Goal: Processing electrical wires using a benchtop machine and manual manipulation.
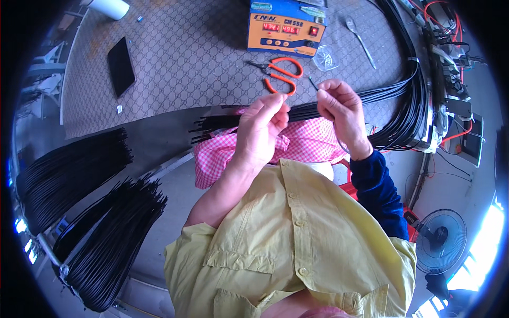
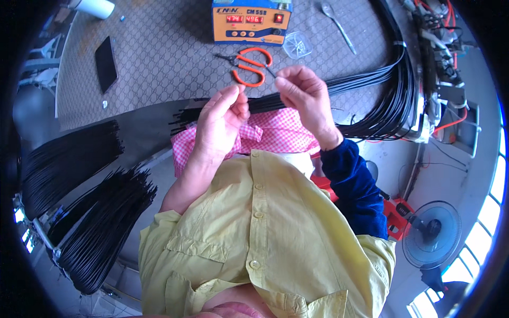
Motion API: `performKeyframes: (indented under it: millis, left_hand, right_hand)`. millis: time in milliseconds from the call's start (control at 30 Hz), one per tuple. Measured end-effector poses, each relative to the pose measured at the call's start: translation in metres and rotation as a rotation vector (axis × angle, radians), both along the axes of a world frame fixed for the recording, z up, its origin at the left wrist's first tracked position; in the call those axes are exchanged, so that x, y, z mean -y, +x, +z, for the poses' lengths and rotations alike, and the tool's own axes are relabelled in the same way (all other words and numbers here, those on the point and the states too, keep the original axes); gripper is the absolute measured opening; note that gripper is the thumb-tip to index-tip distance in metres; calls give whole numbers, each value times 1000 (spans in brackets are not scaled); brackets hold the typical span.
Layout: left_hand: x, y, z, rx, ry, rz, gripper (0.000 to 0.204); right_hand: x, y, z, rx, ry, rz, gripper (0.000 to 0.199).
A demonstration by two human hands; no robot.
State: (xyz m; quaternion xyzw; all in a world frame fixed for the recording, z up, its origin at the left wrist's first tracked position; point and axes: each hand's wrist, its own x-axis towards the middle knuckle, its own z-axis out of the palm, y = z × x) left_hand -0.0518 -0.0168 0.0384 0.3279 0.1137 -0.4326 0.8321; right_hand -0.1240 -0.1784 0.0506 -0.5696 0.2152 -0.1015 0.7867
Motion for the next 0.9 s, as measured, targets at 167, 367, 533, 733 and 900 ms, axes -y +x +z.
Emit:
performKeyframes:
  millis: [167,367,533,733,900]
  left_hand:
    - [-7,5,-16,-4,110,37,11]
    - [-16,10,-32,3,194,31,9]
    - [-19,13,-35,3,210,27,9]
    - [-21,12,-39,7,214,3,11]
    - [-23,13,-40,8,222,-12,12]
  right_hand:
    - [59,9,-7,-218,-588,-83,12]
    - [93,23,-14,-355,-1272,-10,11]
    - [100,32,-18,-316,-1532,73,7]
    - [102,36,-19,-340,-1638,154,9]
    - [101,39,0,-301,-1669,222,8]
